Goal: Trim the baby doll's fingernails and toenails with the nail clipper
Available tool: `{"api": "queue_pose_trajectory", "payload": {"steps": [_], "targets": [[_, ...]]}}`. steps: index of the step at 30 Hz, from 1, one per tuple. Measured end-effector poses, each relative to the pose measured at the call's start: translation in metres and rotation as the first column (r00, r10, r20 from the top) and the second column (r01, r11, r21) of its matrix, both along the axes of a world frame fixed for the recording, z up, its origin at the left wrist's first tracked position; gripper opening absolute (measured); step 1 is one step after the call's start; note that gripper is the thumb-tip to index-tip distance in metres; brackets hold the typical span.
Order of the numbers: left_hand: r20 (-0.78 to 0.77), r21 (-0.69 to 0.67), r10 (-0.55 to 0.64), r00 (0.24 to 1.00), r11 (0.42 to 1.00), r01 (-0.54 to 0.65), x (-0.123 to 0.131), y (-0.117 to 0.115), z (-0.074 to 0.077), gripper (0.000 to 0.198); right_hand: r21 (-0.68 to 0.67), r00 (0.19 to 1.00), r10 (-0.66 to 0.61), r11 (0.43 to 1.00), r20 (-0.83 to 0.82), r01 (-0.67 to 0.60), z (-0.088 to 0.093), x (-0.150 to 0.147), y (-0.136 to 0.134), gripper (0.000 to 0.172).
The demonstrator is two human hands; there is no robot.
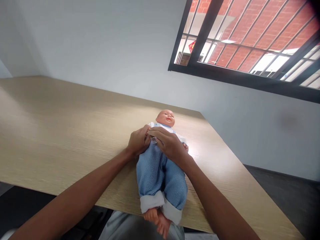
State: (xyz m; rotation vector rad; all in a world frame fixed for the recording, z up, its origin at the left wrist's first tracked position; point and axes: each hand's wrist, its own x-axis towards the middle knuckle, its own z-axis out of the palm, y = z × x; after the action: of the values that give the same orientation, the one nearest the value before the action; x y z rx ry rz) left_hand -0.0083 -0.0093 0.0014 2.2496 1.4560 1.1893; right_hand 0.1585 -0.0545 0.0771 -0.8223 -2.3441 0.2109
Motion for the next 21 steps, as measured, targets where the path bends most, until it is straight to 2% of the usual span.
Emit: {"api": "queue_pose_trajectory", "payload": {"steps": [3, 6, 9, 13, 18, 21], "targets": [[0.020, 0.014, -0.013, 1.000, 1.000, 0.013, -0.001, -0.001, 0.002, 0.030, -0.028, 0.997, -0.029, 0.999, -0.071, 0.027, -0.004, 0.002, 0.002, 0.028], [0.045, 0.043, -0.028, 0.999, 0.999, 0.027, -0.003, -0.004, 0.005, 0.028, -0.084, 0.967, -0.137, 0.989, -0.215, 0.122, -0.012, 0.004, 0.007, 0.021], [0.075, 0.074, -0.038, 0.996, 0.997, 0.032, -0.004, -0.006, 0.007, 0.024, -0.184, 0.909, -0.226, 0.968, -0.351, 0.170, -0.020, 0.005, 0.013, 0.026], [0.107, 0.099, -0.051, 0.993, 0.994, 0.040, -0.005, -0.007, 0.008, 0.025, -0.310, 0.869, -0.223, 0.947, -0.442, 0.085, -0.027, 0.002, 0.020, 0.039], [0.133, 0.112, -0.080, 0.988, 0.992, 0.066, -0.005, -0.006, 0.007, 0.024, -0.388, 0.868, -0.219, 0.921, -0.446, 0.033, -0.027, 0.002, 0.022, 0.037], [0.137, 0.114, -0.115, 0.984, 0.988, 0.100, -0.006, -0.005, 0.006, 0.022, -0.402, 0.889, -0.202, 0.915, -0.411, 0.022, -0.024, 0.004, 0.019, 0.042]]}}
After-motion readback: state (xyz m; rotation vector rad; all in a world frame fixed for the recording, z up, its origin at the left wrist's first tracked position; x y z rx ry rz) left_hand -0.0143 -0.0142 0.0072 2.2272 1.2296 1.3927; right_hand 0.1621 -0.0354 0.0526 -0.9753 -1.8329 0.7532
